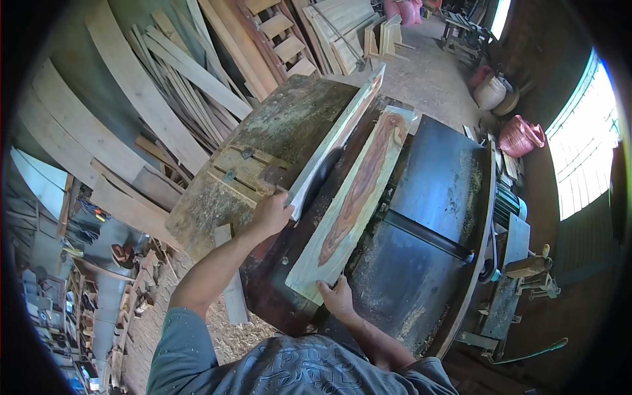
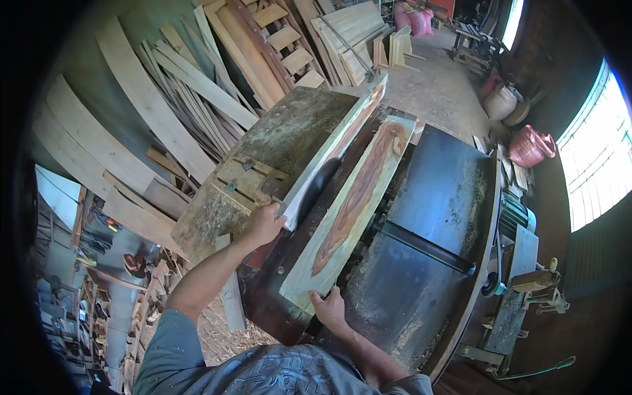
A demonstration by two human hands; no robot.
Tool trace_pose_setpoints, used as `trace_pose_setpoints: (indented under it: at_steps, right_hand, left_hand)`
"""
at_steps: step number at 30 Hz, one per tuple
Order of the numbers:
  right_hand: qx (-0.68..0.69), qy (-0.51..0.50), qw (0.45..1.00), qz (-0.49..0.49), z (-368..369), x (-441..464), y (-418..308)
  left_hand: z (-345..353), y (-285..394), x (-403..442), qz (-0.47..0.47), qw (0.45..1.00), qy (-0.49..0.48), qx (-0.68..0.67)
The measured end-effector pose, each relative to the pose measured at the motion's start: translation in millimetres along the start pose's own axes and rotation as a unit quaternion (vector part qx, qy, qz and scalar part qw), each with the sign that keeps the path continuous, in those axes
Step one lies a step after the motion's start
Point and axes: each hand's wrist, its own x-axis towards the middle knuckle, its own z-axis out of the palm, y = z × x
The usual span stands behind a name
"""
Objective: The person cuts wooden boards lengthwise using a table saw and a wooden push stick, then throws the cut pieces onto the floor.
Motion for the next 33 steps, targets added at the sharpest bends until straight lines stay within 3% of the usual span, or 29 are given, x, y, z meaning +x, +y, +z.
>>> trace_pose_setpoints:
  at_steps: [5, 11, 13, 15, 17, 19, 20, 22, 24, 26, 27, 28, 30, 31, 32, 33]
  right_hand:
    - [0.01, -0.002, 1.0, -0.007, -3.0, -1.1, -2.7]
    - [-0.011, 0.003, 1.0, -0.013, -4.9, -1.5, -0.9]
    - [-0.016, -0.003, 1.0, -0.005, -5.5, -0.8, -2.6]
    - [-0.02, -0.003, 1.0, -0.002, -4.7, 0.9, 2.3]
    - [-0.031, -0.023, 0.999, 0.016, -6.3, 3.0, 3.4]
    - [-0.02, -0.018, 1.0, 0.014, -4.0, 3.8, 7.9]
    - [-0.01, -0.018, 1.0, 0.018, -1.7, 4.0, 10.1]
    - [-0.006, -0.015, 1.0, 0.018, -2.5, 5.1, 9.4]
    - [-0.036, -0.031, 0.999, 0.015, -5.7, 3.9, 8.3]
    - [-0.025, -0.021, 0.999, 0.011, -3.3, 5.5, 8.5]
    - [-0.02, -0.017, 1.0, 0.009, -2.1, 5.6, 10.2]
    - [-0.02, -0.018, 1.0, 0.005, -0.1, 6.6, 13.5]
    - [-0.001, -0.005, 1.0, -0.026, 4.9, 9.6, 23.6]
    - [-0.009, -0.01, 1.0, -0.017, 5.2, 11.5, 23.9]
    - [-0.013, -0.004, 1.0, -0.022, 6.8, 12.8, 24.5]
    - [-0.018, 0.001, 1.0, -0.025, 8.9, 13.7, 27.6]
  left_hand:
    - [-15.2, 17.0, 3.2, -0.033, 0.998, 0.056, -0.012]
    - [-118.5, 65.4, 46.3, -0.076, 0.99, 0.079, -0.086]
    - [-128.8, 24.4, 93.5, -0.025, 0.984, 0.155, -0.084]
    - [-167.9, 10.5, 134.8, -0.028, 0.984, 0.121, -0.125]
    - [-207.4, 1.3, 180.0, -0.094, 0.978, 0.096, -0.163]
    - [-210.6, -50.9, 238.0, -0.156, 0.912, 0.22, -0.309]
    - [-208.4, -82.7, 258.2, -0.153, 0.912, 0.222, -0.308]
    - [-198.3, -127.2, 281.3, -0.174, 0.858, 0.41, -0.254]
    - [-199.1, -103.2, 233.8, -0.144, 0.89, 0.23, -0.366]
    - [-168.3, -66.4, 139.5, -0.097, 0.954, 0.207, -0.195]
    - [-145.6, -107.7, 123.0, 0.005, 0.984, 0.175, -0.015]
    - [-157.4, -39.5, 58.6, -0.113, 0.974, 0.125, -0.148]
    - [-117.0, -59.4, -14.2, -0.121, 0.968, 0.056, -0.213]
    - [-87.2, -91.2, -46.6, -0.124, 0.972, 0.019, -0.2]
    - [-86.4, -57.5, -88.1, -0.126, 0.986, 0.004, -0.108]
    - [-61.6, -68.3, -122.6, -0.125, 0.99, -0.045, -0.046]
